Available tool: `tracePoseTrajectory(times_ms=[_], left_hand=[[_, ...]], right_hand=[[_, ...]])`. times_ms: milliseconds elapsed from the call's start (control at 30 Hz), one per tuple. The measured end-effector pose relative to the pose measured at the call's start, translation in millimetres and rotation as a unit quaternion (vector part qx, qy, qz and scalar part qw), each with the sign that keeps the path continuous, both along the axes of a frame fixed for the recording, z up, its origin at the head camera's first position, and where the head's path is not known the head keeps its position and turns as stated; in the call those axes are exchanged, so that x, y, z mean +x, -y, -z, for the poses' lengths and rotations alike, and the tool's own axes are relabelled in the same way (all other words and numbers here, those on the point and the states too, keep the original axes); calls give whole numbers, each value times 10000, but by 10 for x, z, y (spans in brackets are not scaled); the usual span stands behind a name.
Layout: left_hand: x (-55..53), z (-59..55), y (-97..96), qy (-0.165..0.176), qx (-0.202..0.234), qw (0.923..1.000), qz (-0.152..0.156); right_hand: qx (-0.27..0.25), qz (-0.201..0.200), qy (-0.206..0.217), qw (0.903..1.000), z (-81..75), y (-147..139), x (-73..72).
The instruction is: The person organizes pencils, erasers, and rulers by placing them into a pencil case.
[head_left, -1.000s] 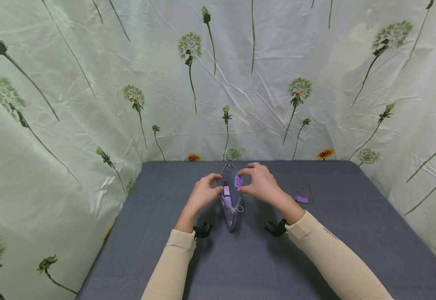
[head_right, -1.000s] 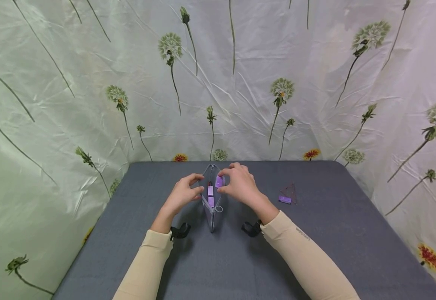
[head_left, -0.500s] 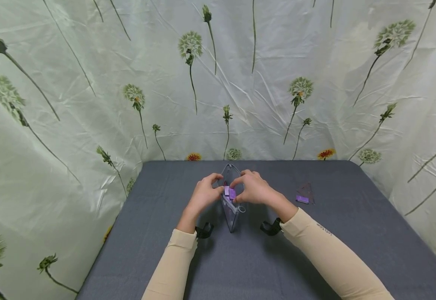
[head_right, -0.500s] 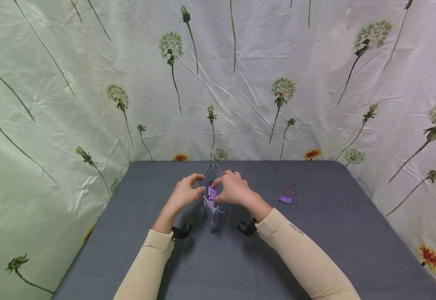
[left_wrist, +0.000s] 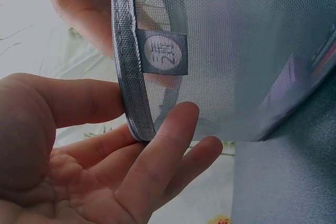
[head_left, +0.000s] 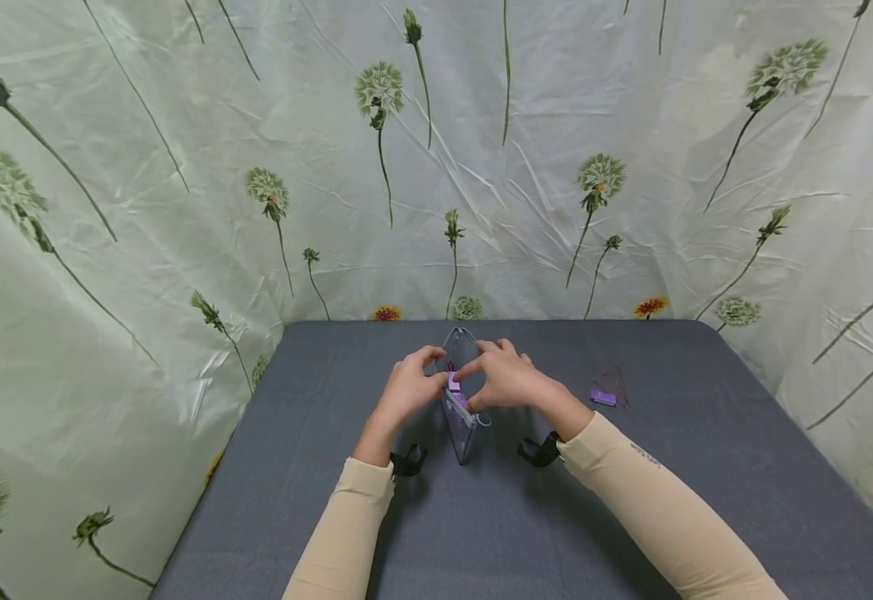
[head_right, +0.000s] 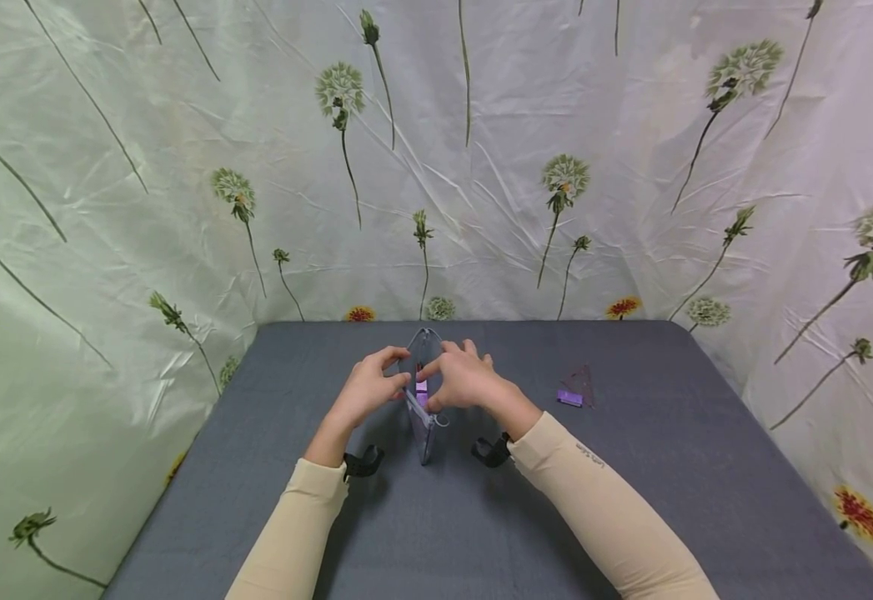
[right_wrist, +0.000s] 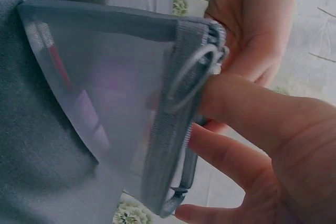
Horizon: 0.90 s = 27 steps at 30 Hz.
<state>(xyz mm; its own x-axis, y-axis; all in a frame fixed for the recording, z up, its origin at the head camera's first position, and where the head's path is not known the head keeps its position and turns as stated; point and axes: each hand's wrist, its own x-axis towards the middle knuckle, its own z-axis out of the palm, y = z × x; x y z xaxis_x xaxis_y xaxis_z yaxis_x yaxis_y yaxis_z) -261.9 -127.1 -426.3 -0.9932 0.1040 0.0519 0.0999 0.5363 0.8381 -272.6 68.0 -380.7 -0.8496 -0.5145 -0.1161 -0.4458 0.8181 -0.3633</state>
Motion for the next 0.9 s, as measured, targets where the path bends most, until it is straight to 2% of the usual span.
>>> tracePoseTrajectory(times_ms=[100, 300, 633, 900], left_hand=[[-2, -4, -5, -3, -29, 10000, 30], [-13, -11, -23, -54, -92, 9999, 7], [-29, 12, -15, 45, 28, 10000, 5], [-25, 38, 8, 78, 107, 9999, 22]], right_hand=[[-107, 75, 41, 9999, -24, -37, -3], [-662, 468, 3, 9967, -77, -148, -10], [-1340, 845, -412, 9865, -211, -571, -41], [-1311, 1212, -329, 9834, -190, -1026, -77]])
